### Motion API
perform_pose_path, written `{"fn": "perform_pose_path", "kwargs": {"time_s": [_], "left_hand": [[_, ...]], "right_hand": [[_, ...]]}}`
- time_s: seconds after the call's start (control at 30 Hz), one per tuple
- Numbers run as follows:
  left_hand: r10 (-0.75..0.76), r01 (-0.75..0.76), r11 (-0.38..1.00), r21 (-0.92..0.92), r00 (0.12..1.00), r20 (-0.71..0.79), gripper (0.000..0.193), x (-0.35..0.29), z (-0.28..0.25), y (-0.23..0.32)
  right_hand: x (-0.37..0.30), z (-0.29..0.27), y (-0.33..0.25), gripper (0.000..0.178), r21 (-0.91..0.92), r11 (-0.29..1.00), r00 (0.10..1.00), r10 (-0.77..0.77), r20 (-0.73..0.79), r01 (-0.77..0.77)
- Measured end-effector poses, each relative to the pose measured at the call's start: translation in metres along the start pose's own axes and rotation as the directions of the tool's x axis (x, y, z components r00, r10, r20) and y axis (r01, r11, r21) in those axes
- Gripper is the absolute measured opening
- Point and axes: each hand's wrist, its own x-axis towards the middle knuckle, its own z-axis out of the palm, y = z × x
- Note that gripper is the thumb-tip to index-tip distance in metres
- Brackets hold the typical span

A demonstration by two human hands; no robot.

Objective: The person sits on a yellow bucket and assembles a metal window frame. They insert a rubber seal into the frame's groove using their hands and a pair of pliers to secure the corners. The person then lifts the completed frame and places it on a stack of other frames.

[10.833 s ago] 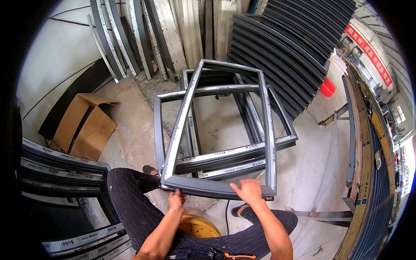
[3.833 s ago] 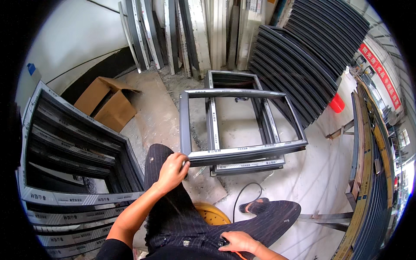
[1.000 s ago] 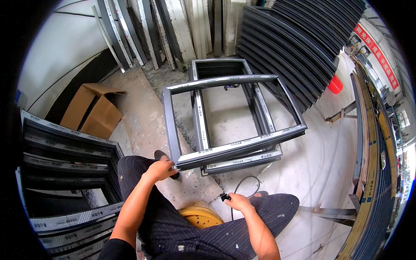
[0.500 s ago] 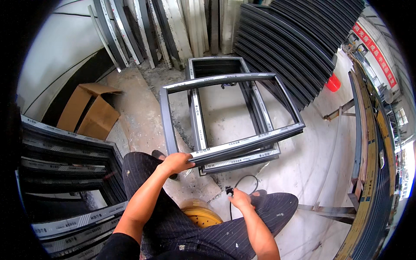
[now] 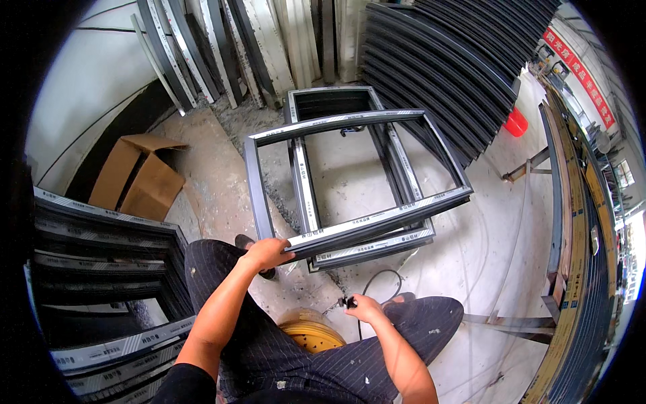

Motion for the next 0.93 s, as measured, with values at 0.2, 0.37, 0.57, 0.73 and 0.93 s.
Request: {"fn": "perform_pose_path", "kwargs": {"time_s": [0.2, 0.37, 0.57, 0.73, 0.93], "left_hand": [[0.011, -0.011, 1.0, 0.0, 1.0, -0.002, 0.041, 0.001, 0.0, -0.002], [0.025, -0.025, 1.0, -0.014, 1.0, -0.016, 0.041, 0.002, 0.0, 0.002], [0.024, -0.025, 1.0, -0.007, 1.0, -0.018, 0.042, 0.003, 0.001, -0.002], [0.016, -0.017, 1.0, -0.016, 1.0, -0.011, 0.042, 0.003, -0.001, 0.0], [-0.019, 0.02, 1.0, -0.001, 0.999, 0.051, 0.044, 0.004, -0.003, 0.004]], "right_hand": [[-0.008, -0.011, -0.029, 0.027, 0.681, 0.729, 0.998, 0.041, 0.051, -0.065], [-0.015, -0.015, -0.041, 0.027, 0.718, 0.687, 0.992, 0.117, 0.048, -0.116], [-0.014, -0.01, -0.021, 0.029, -0.204, 0.979, 0.993, -0.045, -0.111, 0.021], [-0.021, -0.018, -0.055, 0.026, 0.825, 0.502, 0.954, 0.004, 0.3, -0.261], [0.009, 0.001, 0.001, 0.046, 0.113, 0.984, 0.989, 0.145, -0.032, -0.141]]}}
